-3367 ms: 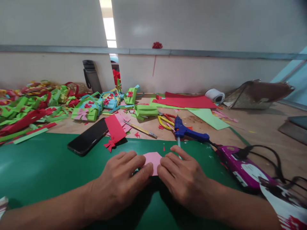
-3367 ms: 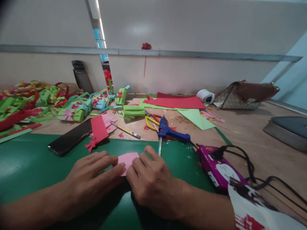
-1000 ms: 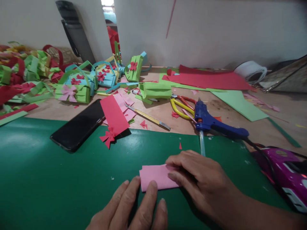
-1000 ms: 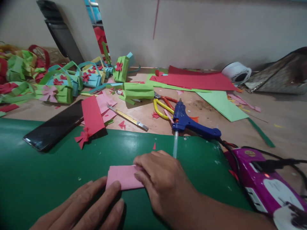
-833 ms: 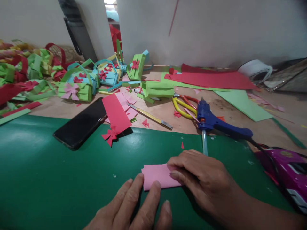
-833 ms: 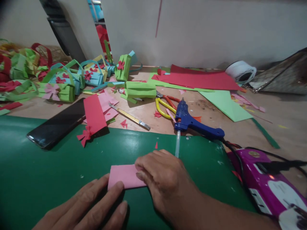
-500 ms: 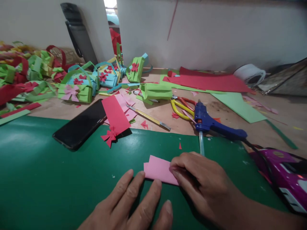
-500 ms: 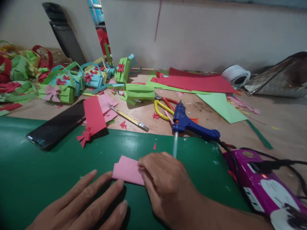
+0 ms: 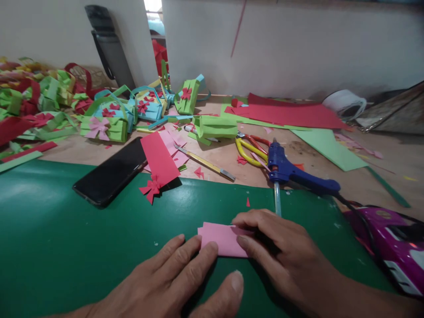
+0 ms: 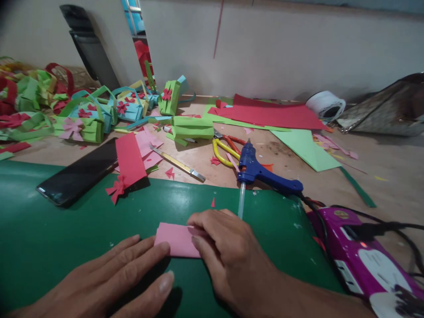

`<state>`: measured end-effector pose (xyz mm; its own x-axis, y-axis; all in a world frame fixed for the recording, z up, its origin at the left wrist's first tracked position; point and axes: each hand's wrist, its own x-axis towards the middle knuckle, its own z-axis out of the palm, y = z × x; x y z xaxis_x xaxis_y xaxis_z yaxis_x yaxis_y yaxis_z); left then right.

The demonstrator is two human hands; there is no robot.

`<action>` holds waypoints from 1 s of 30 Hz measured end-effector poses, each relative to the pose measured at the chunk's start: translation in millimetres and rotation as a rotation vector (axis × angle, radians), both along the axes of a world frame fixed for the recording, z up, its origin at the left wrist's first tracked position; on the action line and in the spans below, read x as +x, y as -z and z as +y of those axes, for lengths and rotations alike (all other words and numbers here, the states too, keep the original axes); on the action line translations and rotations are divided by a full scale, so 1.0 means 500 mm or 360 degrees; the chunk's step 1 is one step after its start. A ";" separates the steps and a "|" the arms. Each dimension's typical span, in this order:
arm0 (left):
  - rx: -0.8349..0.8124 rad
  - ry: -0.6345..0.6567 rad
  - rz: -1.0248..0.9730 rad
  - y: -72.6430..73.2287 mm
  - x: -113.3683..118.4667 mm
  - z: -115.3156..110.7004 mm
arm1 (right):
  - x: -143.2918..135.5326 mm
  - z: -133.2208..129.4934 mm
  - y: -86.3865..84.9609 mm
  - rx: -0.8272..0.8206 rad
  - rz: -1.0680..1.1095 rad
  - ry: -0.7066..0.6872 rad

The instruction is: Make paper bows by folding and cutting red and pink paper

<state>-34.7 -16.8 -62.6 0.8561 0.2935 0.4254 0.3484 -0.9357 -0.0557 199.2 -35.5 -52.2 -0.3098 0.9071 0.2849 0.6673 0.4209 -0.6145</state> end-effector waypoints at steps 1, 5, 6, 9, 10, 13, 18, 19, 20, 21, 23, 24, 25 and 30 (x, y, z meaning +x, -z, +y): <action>-0.0015 0.0010 0.0027 -0.005 -0.002 0.000 | -0.001 0.001 -0.001 -0.0020 0.0014 -0.0007; -0.0002 0.0023 0.0044 -0.011 -0.002 -0.004 | -0.005 0.007 -0.003 -0.0007 -0.0022 -0.0079; 0.0001 0.0009 0.0043 -0.009 0.000 -0.005 | -0.005 0.007 -0.002 0.0004 -0.0032 -0.0088; 0.0008 -0.0041 0.0048 -0.003 0.003 -0.010 | -0.006 0.008 0.000 0.0020 -0.0045 -0.0100; 0.0012 -0.0057 0.0051 0.000 0.003 -0.012 | -0.006 0.008 0.001 0.0020 -0.0055 -0.0103; 0.0065 -0.0104 0.0036 0.009 -0.002 -0.014 | -0.006 0.008 0.004 0.0019 -0.0094 -0.0106; 0.0091 -0.0115 0.0068 0.017 -0.007 -0.015 | -0.006 0.010 0.006 0.0046 -0.0138 -0.0107; 0.0085 -0.0116 0.0072 0.017 -0.007 -0.015 | -0.007 0.010 0.006 0.0064 -0.0144 -0.0105; 0.0082 -0.0114 0.0075 0.017 -0.006 -0.015 | -0.007 0.011 0.007 0.0079 -0.0155 -0.0103; 0.0080 -0.0112 0.0080 0.016 -0.005 -0.016 | -0.008 0.011 0.007 0.0090 -0.0170 -0.0100; 0.0069 -0.0109 0.0104 0.015 -0.003 -0.017 | -0.009 0.011 0.007 0.0098 -0.0203 -0.0094; 0.0067 -0.0108 0.0120 0.014 -0.003 -0.017 | -0.010 0.011 0.007 0.0094 -0.0217 -0.0093; 0.0061 -0.0109 0.0135 0.014 -0.002 -0.018 | -0.010 0.011 0.008 0.0090 -0.0224 -0.0091; 0.0037 -0.0125 0.0134 0.011 -0.002 -0.016 | -0.012 0.012 0.009 0.0114 -0.0243 -0.0097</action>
